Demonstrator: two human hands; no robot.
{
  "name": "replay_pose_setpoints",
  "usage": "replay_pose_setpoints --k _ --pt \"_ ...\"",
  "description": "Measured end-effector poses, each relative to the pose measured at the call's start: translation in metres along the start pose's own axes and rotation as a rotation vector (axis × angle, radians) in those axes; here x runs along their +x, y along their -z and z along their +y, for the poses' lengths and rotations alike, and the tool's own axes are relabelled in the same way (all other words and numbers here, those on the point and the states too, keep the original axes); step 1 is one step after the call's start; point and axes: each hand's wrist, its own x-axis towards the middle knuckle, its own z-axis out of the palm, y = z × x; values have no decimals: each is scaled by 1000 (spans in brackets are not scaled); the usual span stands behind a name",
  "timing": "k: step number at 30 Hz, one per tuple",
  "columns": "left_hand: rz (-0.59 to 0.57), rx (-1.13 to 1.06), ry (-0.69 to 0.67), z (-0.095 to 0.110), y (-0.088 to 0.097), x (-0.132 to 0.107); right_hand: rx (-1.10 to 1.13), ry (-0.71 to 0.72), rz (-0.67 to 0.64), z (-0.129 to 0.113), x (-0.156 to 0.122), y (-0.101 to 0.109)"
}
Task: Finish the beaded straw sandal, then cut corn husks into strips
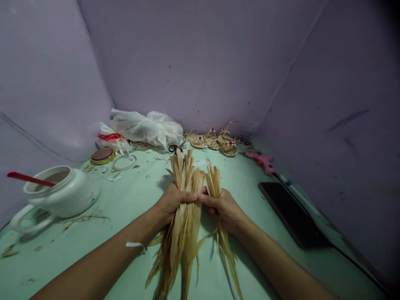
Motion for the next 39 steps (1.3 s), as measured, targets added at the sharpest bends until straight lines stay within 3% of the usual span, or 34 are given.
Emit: replay_pose_setpoints --k 2,8,12,17,23,29,34,39 --pt "29 -2 3 0 -1 0 -19 13 20 -1 -1 4" --pt "258 94 -32 5 1 3 -7 14 100 -8 0 12" --pt "210 70 -63 7 -2 1 -23 28 111 -3 1 6" --pt "62 75 -78 4 -5 0 -102 91 146 2 -2 -2" --pt "149 101 -43 4 -4 2 -84 74 132 0 -1 3" --pt "139 73 -56 3 0 3 -78 54 86 -1 -1 5" --pt "244 138 -64 3 1 4 -39 38 107 2 1 3" --pt "245 144 -75 3 -1 3 -78 32 94 3 2 4"
